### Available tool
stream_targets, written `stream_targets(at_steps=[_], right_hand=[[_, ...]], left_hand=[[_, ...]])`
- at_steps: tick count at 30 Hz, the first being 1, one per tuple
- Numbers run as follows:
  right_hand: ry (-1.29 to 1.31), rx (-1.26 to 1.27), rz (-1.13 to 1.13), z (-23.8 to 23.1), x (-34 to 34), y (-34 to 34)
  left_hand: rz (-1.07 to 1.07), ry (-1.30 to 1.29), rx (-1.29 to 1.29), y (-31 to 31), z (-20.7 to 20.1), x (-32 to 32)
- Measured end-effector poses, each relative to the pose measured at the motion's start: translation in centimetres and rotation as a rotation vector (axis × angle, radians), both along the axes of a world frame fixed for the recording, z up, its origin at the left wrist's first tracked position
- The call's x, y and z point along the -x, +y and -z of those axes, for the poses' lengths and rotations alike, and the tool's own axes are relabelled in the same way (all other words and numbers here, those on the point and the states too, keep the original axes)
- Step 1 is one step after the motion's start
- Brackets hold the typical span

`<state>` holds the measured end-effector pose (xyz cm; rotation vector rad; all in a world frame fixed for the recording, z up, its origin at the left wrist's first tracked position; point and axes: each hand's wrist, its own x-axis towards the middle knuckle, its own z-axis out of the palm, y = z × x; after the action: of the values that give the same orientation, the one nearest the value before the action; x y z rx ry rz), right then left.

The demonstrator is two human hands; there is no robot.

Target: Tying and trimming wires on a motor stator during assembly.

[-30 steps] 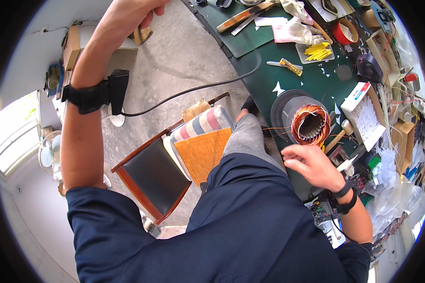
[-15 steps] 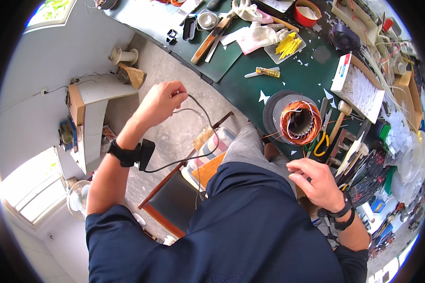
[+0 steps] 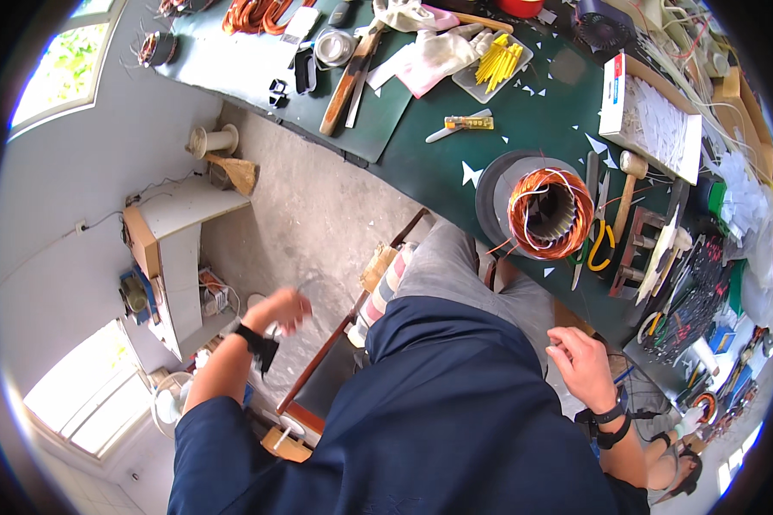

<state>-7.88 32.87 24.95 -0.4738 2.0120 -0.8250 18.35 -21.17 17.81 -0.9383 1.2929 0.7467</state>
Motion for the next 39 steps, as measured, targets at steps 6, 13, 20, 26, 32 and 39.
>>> stream_targets(at_steps=[6, 13, 20, 26, 32, 39], right_hand=[[-0.009, 0.005, 0.049, 5.0, -4.3, 1.7], [0.235, 0.037, -0.055, 14.8, -7.7, 0.2], [0.479, 0.132, -0.013, 23.4, -15.1, -2.8], [0.576, 0.198, 0.082, 22.7, -20.6, -3.4], [0.623, 0.056, 0.242, 20.8, -23.9, -0.8], [0.525, 0.088, 0.315, 22.7, -23.2, -2.7]], left_hand=[[0.147, -0.302, -0.224, 1.9, 0.0, 0.0], [0.116, 0.474, 0.013, 3.2, 10.3, 11.3], [0.486, 0.45, -0.486, 10.9, 12.9, 15.1], [0.715, 1.465, -0.234, 10.4, 21.0, 11.1], [0.664, 1.635, -0.09, 12.3, 18.1, 13.8], [0.917, 1.664, -0.097, 14.6, 19.2, 16.0]])
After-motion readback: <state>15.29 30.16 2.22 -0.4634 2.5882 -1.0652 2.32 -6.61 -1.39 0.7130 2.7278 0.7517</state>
